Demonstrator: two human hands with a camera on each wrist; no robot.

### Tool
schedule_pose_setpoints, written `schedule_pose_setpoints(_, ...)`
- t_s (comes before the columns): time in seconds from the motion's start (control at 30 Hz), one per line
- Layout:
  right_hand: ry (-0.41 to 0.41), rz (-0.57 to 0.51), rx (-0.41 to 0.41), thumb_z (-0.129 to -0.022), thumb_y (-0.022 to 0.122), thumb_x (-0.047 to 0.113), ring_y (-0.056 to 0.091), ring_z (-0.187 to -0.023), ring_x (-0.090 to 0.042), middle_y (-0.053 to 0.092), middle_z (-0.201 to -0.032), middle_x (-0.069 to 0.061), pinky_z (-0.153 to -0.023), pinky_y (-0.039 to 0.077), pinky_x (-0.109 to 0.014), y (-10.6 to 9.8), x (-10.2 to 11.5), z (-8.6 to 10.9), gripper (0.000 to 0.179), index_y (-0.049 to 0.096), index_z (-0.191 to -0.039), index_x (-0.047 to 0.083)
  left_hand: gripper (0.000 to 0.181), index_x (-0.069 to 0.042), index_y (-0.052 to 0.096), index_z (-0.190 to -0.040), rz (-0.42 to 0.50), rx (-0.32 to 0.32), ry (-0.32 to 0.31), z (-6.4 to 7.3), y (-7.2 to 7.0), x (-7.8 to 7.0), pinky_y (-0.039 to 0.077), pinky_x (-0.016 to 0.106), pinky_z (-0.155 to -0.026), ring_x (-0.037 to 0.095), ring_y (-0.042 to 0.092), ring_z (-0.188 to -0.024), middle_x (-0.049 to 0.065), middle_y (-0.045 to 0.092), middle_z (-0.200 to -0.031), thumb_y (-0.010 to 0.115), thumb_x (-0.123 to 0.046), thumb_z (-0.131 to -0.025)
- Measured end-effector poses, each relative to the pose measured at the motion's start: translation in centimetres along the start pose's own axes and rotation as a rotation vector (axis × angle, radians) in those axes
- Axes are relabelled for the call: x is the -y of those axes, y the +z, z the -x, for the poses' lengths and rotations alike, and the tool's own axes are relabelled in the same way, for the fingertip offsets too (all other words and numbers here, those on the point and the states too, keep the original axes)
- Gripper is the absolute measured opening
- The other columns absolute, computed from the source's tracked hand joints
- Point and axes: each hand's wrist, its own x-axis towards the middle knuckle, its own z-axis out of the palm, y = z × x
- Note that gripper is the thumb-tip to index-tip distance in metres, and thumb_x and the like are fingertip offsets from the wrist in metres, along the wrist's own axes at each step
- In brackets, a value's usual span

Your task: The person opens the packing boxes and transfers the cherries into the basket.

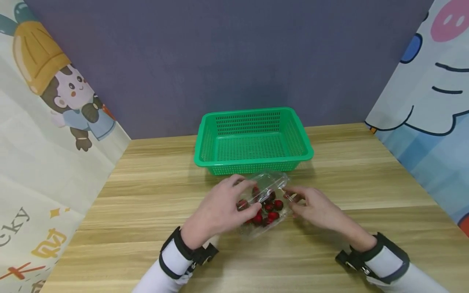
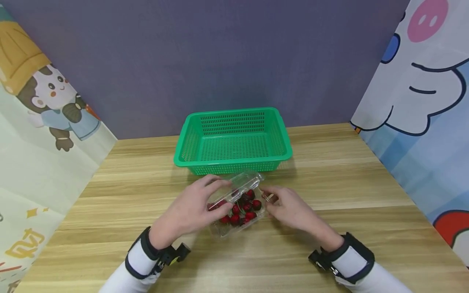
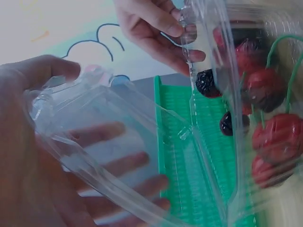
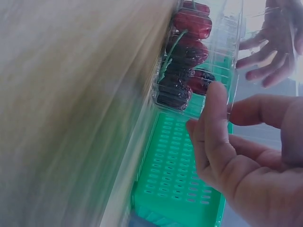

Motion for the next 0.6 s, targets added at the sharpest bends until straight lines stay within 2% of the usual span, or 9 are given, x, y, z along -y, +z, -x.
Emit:
schedule_pose_setpoints(0.17, -0.019, 0.023, 0.011, -0.09, 0.055, -0.005, 0.067, -0.074, -0.023, 0.061, -0.114, -0.018, -0.046, 0.047, -0.026, -0.1, -0.2, -0.1, 0.052, 0.046, -0.141, -0.006, 0.035, -0.015, 0.067, -0.121, 0.16, -0.149, 0.042, -0.3, -0.9, 0.2, 0.047, 0.02, -0.069, 0.01, 0.059, -0.087, -0.006, 0.059, -0.108, 0.067, -0.034, -0.091)
schedule_pose_setpoints(0.23, -0.02, 0.03, 0.013, -0.089, 0.055, -0.005, 0.066, -0.072, -0.023, 0.061, -0.114, -0.017, -0.043, 0.044, -0.025, -0.1, -0.3, -0.1, 0.053, 0.047, -0.141, -0.006, 0.029, -0.013, 0.069, -0.116, 0.212, -0.213, 0.053, -0.5, -1.2, 0.2, 0.049, 0.021, -0.069, 0.01, 0.06, -0.087, -0.006, 0.06, -0.104, 0.069, -0.027, -0.09)
schedule_pose_setpoints(0.3, -0.016, 0.034, 0.011, -0.088, 0.056, -0.005, 0.066, -0.07, -0.023, 0.062, -0.111, -0.016, -0.042, 0.043, -0.025, -0.2, -0.3, -0.1, 0.053, 0.047, -0.141, -0.005, 0.025, -0.011, 0.07, -0.111, 0.256, -0.25, 0.062, -0.6, -1.4, 0.3, 0.051, 0.022, -0.069, 0.011, 0.062, -0.087, -0.006, 0.062, -0.101, 0.069, -0.022, -0.089)
schedule_pose_setpoints(0.43, -0.009, 0.059, 0.0, -0.086, 0.059, -0.005, 0.064, -0.074, -0.02, 0.062, -0.111, -0.014, -0.044, 0.044, -0.025, -0.3, -0.4, -0.1, 0.054, 0.05, -0.14, -0.003, 0.019, -0.009, 0.07, -0.107, 0.323, -0.257, 0.05, -0.6, -1.8, 0.3, 0.052, 0.019, -0.068, 0.008, 0.063, -0.086, -0.005, 0.065, -0.098, 0.069, -0.017, -0.089)
schedule_pose_setpoints(0.6, -0.024, 0.105, -0.013, -0.085, 0.061, -0.005, 0.061, -0.087, -0.02, 0.063, -0.112, -0.011, -0.051, 0.048, -0.025, -0.4, -0.4, -0.2, 0.053, 0.053, -0.137, -0.002, 0.019, -0.008, 0.069, -0.107, 0.385, -0.223, -0.019, -0.4, -2.4, 0.5, 0.052, 0.019, -0.065, 0.009, 0.064, -0.083, -0.004, 0.065, -0.097, 0.069, -0.016, -0.091)
